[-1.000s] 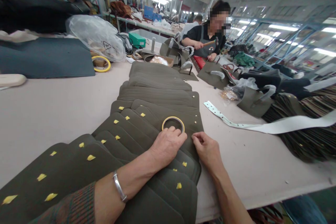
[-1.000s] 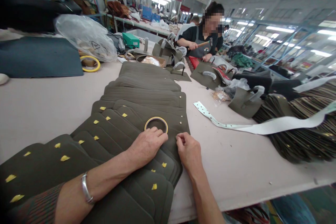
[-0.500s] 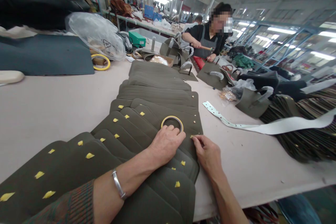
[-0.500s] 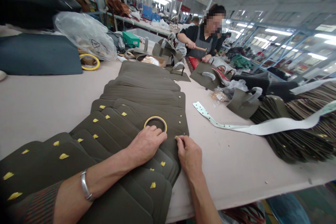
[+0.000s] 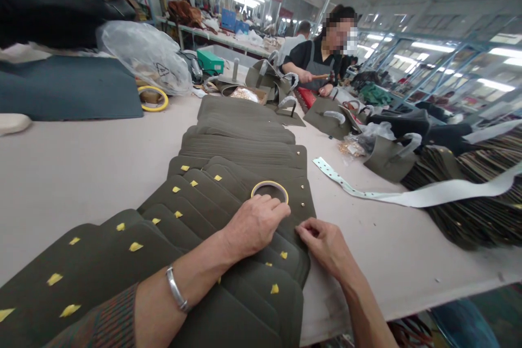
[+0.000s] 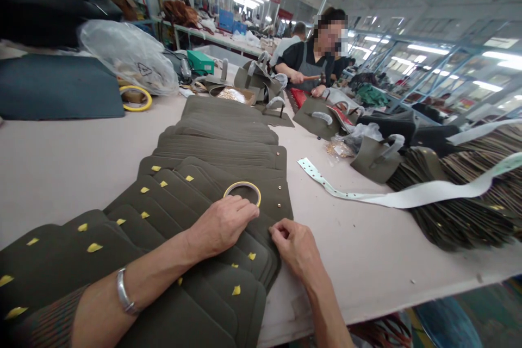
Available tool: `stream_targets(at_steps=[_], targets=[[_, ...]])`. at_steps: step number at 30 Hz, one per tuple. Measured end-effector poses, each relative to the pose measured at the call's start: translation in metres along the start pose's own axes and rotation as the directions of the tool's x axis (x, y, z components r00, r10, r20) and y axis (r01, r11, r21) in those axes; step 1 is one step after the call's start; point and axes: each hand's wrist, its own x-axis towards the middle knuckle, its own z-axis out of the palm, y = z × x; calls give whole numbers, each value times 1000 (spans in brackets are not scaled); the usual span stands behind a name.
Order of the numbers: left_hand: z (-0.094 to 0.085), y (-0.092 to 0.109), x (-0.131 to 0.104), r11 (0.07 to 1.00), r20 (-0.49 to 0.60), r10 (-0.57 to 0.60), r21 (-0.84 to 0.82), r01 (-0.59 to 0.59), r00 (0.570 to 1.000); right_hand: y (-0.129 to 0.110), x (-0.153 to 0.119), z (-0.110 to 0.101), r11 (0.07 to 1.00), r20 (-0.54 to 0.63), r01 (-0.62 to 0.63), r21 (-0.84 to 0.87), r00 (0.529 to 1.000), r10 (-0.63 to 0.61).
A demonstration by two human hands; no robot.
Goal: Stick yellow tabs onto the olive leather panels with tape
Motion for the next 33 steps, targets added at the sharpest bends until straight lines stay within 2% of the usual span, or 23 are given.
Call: stream_targets(at_steps=[4,8,11,15,19,22,30,33], targets=[[2,0,0,997,21,4,-72,-2,1000,0,-3,3,1000,-12,-6,9,1000,6],[5,0,1,998,48,-53,-21,54,997,0,-2,5,999,-33,39,9,999,-38],[8,-1,3,994,52,-111,14,110,992,7,-2,6,992,-78,63,107,995,-55],[12,-1,3,993,12,-108,43,107,994,23,3,8,967,-153,50,250,988,-11],[13,0,4,991,2,-110,72,110,994,29,14,11,985,-217,104,139,973,-72],[12,-1,5,989,12,-105,109,103,994,25,18,11,988,-213,103,116,974,-77],[4,7,0,988,-11,1,154,1,1000,20,-2,6,987,-176,45,154,984,-18],[5,12,-1,985,29,4,170,-9,1000,21,-4,6,990,-174,56,129,984,-33]])
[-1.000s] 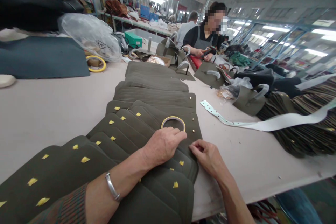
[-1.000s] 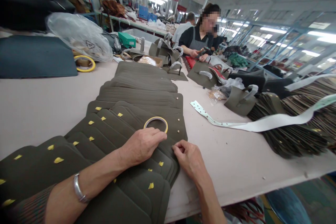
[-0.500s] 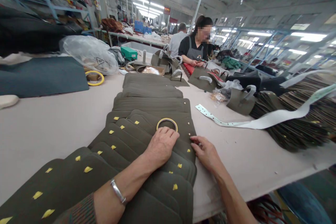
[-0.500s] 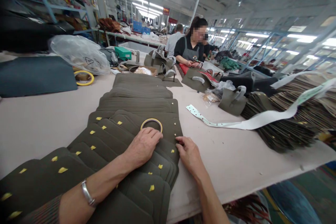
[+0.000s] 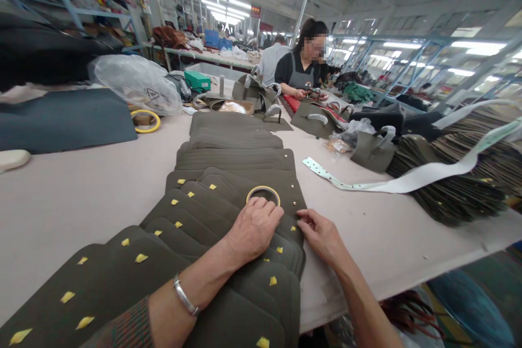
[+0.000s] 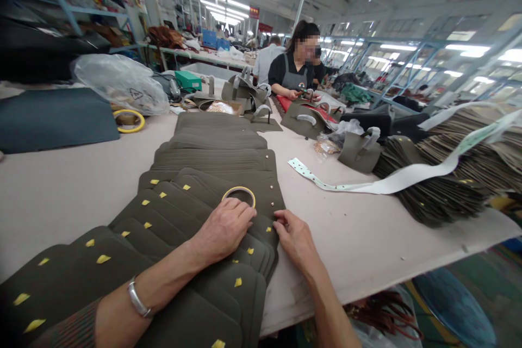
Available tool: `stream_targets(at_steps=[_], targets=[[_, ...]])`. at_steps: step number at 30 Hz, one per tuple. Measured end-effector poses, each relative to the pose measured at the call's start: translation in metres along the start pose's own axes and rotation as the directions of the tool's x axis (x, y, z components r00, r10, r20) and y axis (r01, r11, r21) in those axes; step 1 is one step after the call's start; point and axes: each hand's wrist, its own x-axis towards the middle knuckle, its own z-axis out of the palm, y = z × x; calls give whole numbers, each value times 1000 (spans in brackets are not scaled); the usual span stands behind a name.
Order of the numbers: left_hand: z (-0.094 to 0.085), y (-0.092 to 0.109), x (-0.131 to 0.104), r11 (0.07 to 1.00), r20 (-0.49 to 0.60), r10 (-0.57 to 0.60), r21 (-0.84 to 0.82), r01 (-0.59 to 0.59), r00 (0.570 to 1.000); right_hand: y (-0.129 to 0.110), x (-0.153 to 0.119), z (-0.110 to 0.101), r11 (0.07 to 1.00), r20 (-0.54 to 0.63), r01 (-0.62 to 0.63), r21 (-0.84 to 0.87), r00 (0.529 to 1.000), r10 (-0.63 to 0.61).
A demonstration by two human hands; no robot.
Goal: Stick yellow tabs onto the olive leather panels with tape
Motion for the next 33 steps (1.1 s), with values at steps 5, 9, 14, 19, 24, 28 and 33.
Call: stream_targets(at_steps=[5,9,14,19,24,28,33], targets=[[2,2,2,1000,69,-26,-1,27,997,-2,3,1,998,-8,-49,-38,999,48],[-4,0,5,998,82,-27,-50,31,996,-4,7,-2,997,-34,-59,-43,998,57],[-12,-5,5,985,15,12,-172,-9,1000,-2,7,-8,978,34,-152,140,988,149],[-17,-6,-1,966,-111,-5,-257,-24,994,-5,-6,-12,907,83,-186,377,982,167],[-10,-7,-2,964,-102,25,-261,-51,994,-12,-21,-13,900,111,-174,401,984,141],[-4,-7,1,974,5,-29,-223,30,1000,-11,-25,-13,968,203,-151,202,973,110],[-3,-3,6,983,145,-72,-156,94,987,-9,-11,-10,997,17,-30,-75,999,31]])
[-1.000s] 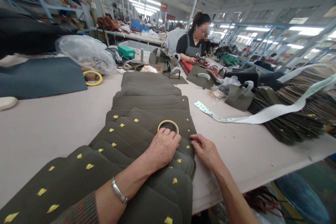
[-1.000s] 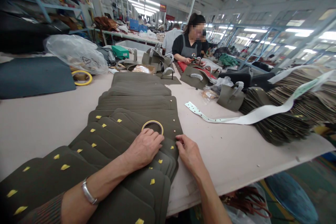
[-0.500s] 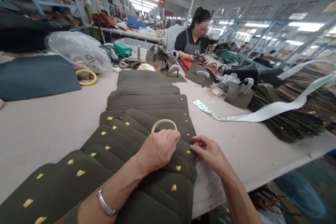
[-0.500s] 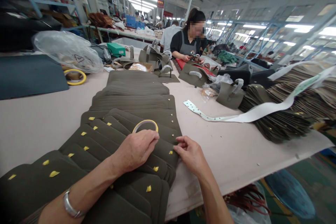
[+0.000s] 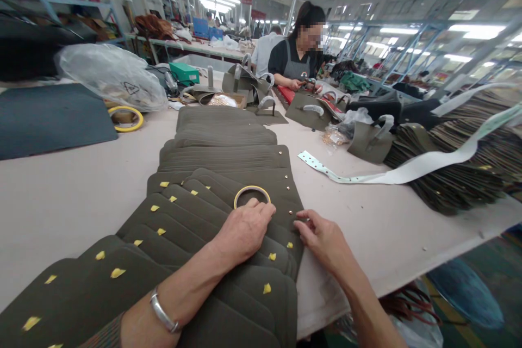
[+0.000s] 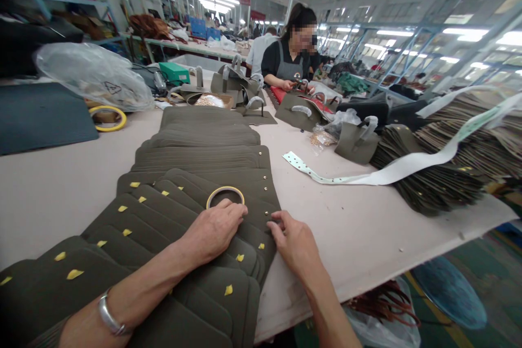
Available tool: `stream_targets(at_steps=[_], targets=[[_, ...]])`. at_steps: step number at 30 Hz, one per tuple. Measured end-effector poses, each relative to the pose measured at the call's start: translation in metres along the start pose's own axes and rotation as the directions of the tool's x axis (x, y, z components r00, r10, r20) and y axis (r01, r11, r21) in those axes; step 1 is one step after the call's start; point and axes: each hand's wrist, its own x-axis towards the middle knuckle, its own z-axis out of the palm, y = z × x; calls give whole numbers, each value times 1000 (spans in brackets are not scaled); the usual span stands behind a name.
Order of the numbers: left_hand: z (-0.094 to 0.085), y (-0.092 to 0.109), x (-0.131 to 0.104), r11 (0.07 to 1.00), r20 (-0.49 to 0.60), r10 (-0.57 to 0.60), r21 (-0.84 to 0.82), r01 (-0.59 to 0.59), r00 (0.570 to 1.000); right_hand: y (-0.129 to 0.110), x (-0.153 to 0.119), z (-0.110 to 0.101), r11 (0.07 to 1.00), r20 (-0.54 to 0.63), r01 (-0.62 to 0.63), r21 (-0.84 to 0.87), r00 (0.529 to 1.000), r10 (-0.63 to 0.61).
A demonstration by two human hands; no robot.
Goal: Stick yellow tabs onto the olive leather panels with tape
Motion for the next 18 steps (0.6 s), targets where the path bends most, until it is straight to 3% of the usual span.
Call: stream_targets(at_steps=[2,6,9,12,15,18], targets=[[-1,1,1,1000,12,-13,10,13,1000,1,10,4,992,-71,72,-103,994,-80],[-3,0,1,1000,37,6,12,-6,999,3,32,11,949,-44,201,-241,975,-217],[-1,-3,1,1000,32,5,2,-5,999,4,47,11,919,-77,200,-341,968,-240],[3,-7,-2,998,-42,30,-46,-32,999,1,56,9,922,-137,159,-354,966,-219],[4,-8,-7,982,-165,72,-159,-99,984,-6,47,7,976,-224,136,-168,959,-172],[0,-5,-11,949,-223,94,-273,-155,970,-16,25,7,961,-168,139,238,981,-100]])
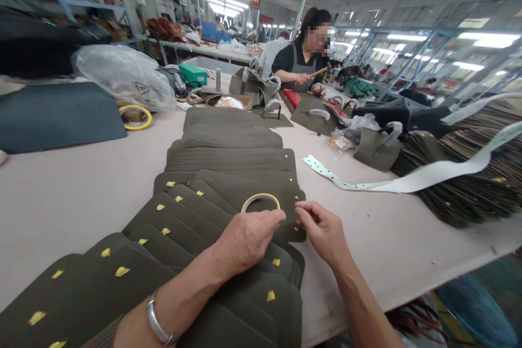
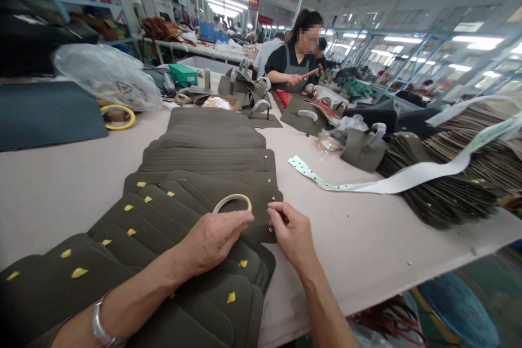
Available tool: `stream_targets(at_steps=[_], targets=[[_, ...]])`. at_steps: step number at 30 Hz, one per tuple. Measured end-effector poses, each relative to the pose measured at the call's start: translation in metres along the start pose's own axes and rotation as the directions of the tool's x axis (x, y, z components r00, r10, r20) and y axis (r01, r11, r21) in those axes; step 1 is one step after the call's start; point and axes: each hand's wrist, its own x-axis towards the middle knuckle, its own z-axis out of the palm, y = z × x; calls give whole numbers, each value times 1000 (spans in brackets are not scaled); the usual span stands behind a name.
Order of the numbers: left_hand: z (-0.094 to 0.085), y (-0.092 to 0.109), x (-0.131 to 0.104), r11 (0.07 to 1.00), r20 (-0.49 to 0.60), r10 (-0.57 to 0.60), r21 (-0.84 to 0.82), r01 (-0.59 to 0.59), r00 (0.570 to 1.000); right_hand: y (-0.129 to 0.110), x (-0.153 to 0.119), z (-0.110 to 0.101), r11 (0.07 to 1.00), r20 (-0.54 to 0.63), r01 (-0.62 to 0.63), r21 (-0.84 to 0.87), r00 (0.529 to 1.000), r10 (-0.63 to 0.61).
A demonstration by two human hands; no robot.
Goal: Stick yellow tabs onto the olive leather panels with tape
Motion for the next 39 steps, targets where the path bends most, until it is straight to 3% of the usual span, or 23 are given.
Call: stream_targets(at_steps=[2,4,11,17,22,25,28,31,33,35,39], targets=[[-1,4,0,1000,12,20,-22,-20,1000,-9,-13,0,986,89,15,167,996,-30],[-1,8,0,999,25,36,2,-36,999,-17,-22,-1,977,122,97,191,985,-122],[5,13,-1,998,58,-11,60,7,998,-23,-28,0,938,87,342,60,934,-346],[6,15,0,996,68,-37,85,31,997,-17,-30,7,902,65,420,-102,907,-415],[8,15,1,993,32,-57,104,54,998,-18,-32,12,869,-41,444,-219,885,-463],[10,14,2,988,-2,-55,147,55,998,-22,-34,16,912,-93,366,-183,917,-387],[12,14,3,982,-78,9,190,6,997,-25,-33,22,992,-109,90,87,991,-81],[14,17,3,977,-153,115,195,-84,981,-18,-26,23,861,3,-238,450,964,265],[16,19,3,975,-164,128,200,-94,978,-8,-21,17,754,68,-361,549,918,391],[17,18,4,971,-127,78,236,-46,989,4,-17,7,736,105,-425,528,892,440],[18,11,8,932,78,-72,361,39,994,21,-18,-13,852,169,-414,321,910,378]])
